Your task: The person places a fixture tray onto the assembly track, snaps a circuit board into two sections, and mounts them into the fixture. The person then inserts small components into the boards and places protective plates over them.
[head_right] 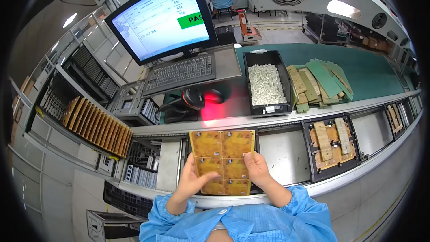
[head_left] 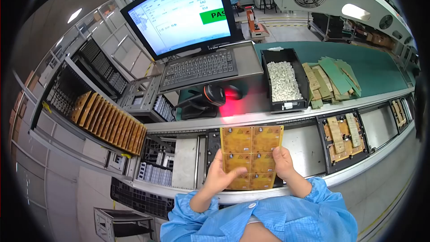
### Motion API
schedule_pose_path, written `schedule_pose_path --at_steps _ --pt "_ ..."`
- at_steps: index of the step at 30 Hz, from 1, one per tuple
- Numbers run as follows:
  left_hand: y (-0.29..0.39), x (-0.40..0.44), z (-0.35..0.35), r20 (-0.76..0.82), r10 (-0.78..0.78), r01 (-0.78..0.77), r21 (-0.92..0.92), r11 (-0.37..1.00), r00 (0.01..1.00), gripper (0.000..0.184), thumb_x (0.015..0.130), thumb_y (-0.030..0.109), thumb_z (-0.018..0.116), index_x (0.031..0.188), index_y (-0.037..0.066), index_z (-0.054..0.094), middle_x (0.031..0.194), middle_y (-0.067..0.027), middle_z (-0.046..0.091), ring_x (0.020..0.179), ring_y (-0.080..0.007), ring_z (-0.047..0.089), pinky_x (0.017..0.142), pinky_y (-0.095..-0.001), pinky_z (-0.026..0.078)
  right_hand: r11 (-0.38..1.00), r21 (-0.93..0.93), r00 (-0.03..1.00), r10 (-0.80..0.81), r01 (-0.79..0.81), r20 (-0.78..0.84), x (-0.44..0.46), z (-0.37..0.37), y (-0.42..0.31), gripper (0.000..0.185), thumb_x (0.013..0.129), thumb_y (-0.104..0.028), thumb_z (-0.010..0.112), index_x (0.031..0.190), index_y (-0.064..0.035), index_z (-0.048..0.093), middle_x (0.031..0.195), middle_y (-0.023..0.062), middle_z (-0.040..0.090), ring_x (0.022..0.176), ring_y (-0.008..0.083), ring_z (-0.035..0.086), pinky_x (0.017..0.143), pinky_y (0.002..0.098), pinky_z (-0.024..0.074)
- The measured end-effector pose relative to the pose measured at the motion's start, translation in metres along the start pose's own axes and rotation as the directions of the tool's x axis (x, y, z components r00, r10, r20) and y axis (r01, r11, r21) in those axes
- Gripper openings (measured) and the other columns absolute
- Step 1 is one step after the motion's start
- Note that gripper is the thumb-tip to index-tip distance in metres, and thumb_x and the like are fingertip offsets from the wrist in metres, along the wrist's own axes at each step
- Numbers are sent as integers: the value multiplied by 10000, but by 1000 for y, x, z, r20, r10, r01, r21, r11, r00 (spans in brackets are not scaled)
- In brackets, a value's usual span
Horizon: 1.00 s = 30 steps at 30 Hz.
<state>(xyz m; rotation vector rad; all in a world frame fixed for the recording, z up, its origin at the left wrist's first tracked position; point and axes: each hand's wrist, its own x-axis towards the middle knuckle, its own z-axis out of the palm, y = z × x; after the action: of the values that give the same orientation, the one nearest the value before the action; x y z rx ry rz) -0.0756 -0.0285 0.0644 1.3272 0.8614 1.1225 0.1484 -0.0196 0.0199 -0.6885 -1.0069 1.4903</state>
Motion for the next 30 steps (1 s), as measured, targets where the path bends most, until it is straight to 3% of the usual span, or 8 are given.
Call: schedule_pose_path --at_steps 2,3,5,6,9,13,21,30 --pt "0 0 12 -104 40 -57 -163 985 994 476 873 -69 703 1298 7 502 1253 -106 639 1141 -181 623 978 -334 516 989 -136 997 -43 50 56 -2 4 -9 542 1020 -431 550 1328 16 536 1267 98 633 1158 193 602 988 352 475" --pt "0 0 14 -114 64 -86 -206 975 991 457 871 -77 701 1282 4 518 1222 -103 656 1113 -174 636 964 -330 526 989 -105 991 -100 109 87 0 2 -9 549 959 -310 690 1361 13 503 1299 96 609 1192 195 579 1017 367 457" --pt "4 3 21 -213 108 -138 -131 982 971 441 874 -75 700 1272 -12 522 1197 -108 668 1095 -177 644 961 -330 524 993 -104 997 -57 63 60 1 17 -26 591 874 -149 773 1368 10 489 1309 98 599 1203 194 574 1027 375 455" --pt "9 5 24 -234 123 -150 -102 983 964 437 876 -74 698 1271 -16 521 1201 -112 667 1097 -176 642 961 -328 522 993 -119 999 -12 18 45 1 16 -23 582 824 -30 779 1340 8 514 1266 101 628 1168 192 598 1011 366 472" --pt "9 10 35 -278 120 -126 -5 992 953 492 823 -64 766 1236 -7 504 1189 -105 658 1092 -177 642 957 -324 523 978 -202 998 35 -44 -45 1 16 -23 497 823 -33 784 1264 4 558 1158 88 684 1060 178 650 944 340 515" --pt "3 20 51 -322 131 -122 48 991 938 616 741 -72 829 1246 -13 483 1173 -117 654 1069 -194 659 923 -328 557 982 -186 995 -6 -13 -102 1 14 -23 493 823 8 765 1262 11 541 1164 98 673 1069 172 646 941 329 518" --pt "-3 33 66 -381 175 -176 33 984 908 549 734 -104 810 1196 -21 526 1133 -123 674 1020 -194 678 906 -325 563 965 -152 950 -241 213 -199 6 20 -24 529 821 107 708 1280 14 461 1194 114 636 1114 167 628 952 306 517" --pt "10 47 71 -498 330 -337 78 938 802 499 735 -145 769 1159 -26 533 1087 -125 681 970 -191 687 847 -310 586 925 -256 918 -336 280 -210 22 34 -29 522 800 132 687 1264 12 479 1145 100 642 1053 167 644 919 298 529"
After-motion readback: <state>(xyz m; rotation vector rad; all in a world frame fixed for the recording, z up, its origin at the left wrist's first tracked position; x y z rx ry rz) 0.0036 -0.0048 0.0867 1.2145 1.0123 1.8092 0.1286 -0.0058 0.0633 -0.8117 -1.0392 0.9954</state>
